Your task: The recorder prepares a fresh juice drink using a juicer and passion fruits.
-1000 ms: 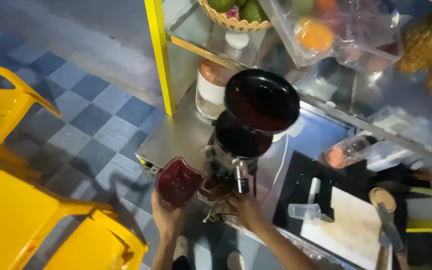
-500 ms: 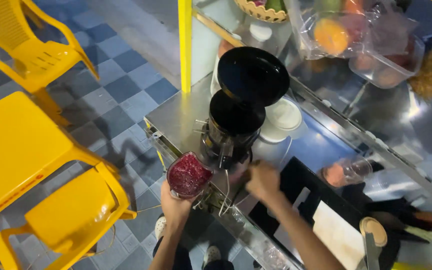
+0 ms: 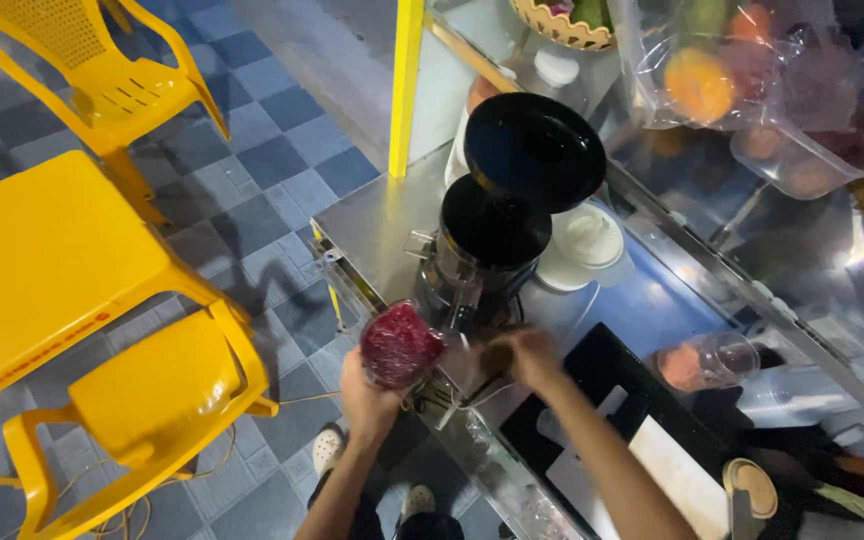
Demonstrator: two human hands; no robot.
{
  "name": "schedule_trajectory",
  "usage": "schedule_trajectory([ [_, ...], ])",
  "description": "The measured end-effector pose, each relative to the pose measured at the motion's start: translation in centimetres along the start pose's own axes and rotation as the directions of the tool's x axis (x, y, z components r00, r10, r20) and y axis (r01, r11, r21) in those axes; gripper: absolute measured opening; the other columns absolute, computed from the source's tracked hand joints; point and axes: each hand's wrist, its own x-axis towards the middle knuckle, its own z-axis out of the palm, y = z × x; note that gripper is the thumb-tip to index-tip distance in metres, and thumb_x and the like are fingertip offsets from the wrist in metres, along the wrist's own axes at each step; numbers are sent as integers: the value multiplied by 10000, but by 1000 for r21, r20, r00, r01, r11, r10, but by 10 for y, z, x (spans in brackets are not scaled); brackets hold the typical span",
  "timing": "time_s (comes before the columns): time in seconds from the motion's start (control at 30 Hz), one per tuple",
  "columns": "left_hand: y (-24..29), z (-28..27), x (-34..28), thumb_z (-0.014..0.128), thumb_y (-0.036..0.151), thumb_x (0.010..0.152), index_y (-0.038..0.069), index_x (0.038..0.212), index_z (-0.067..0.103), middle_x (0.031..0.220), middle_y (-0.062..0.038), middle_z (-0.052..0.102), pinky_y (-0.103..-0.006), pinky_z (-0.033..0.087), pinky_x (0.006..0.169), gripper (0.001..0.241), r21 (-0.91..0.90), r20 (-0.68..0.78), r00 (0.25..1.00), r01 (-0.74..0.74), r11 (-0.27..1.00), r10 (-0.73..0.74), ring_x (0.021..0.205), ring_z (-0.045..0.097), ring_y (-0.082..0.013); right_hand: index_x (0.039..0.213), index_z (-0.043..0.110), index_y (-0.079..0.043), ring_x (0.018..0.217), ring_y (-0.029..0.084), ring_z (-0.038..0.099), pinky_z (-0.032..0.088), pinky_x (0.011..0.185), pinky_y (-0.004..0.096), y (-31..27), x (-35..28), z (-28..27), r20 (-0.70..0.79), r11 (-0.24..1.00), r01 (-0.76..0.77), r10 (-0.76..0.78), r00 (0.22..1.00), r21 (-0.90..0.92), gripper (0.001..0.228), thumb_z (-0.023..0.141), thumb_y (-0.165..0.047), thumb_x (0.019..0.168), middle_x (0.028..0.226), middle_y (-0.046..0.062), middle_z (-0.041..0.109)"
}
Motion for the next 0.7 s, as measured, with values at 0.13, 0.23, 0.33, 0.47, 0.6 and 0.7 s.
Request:
schedule_trajectory([
  [0.13, 7, 16, -13, 980, 209, 512, 48, 1139, 640, 1105, -134, 664, -396, 517, 907, 731, -13, -11, 988, 157, 988, -157, 1041, 659, -312, 1196, 705, -199, 1146, 337, 644, 516, 982, 443, 56, -11, -15, -147, 962, -247, 229, 962, -120, 503, 757, -224, 696, 1207, 112, 713],
  [0.23, 5, 35, -23, 912, 197, 648, 50, 1213, 609, 1117, -144, 663, -425, 494, 934, 658, -56, -57, 980, 185, 981, -188, 1086, 634, -332, 1282, 728, -251, 1164, 506, 568, 546, 886, 506, 34, -17, -61, -215, 775, -509, 461, 861, -375, 663, 783, -354, 629, 1434, 197, 545],
  [0.33, 9, 54, -26, 971, 242, 581, 56, 1149, 605, 1095, -153, 649, -446, 491, 925, 700, 44, -114, 981, 163, 986, -158, 1069, 606, -363, 1235, 709, -140, 925, 333, 723, 546, 845, 446, -13, -19, -98, -455, 931, -365, 320, 831, -13, 484, 650, -399, 831, 1053, 141, 750],
  [0.47, 23, 74, -31, 910, 223, 641, 99, 1257, 546, 1211, -120, 599, -477, 484, 940, 727, 91, -105, 939, 337, 937, -328, 1184, 551, -363, 809, 743, -67, 705, 309, 738, 582, 715, 453, -120, 0, -163, -134, 812, -436, 518, 845, 388, 693, 490, -692, 968, 692, 107, 735],
  [0.6, 8, 109, -42, 878, 219, 665, 80, 1261, 501, 1252, -133, 541, -501, 470, 972, 719, 75, -226, 939, 283, 956, -260, 1240, 490, -376, 798, 782, -42, 794, 427, 718, 565, 722, 513, -176, 23, -169, -131, 811, -564, 583, 802, 155, 748, 578, -756, 892, 773, 212, 715],
  [0.7, 7, 117, -44, 834, 282, 767, 82, 1267, 486, 1279, -123, 533, -496, 483, 940, 641, 61, -230, 928, 316, 947, -294, 1247, 491, -365, 808, 788, -13, 817, 428, 728, 573, 729, 526, -186, 25, -133, -245, 779, -604, 627, 740, 169, 649, 640, -643, 851, 831, 238, 727],
])
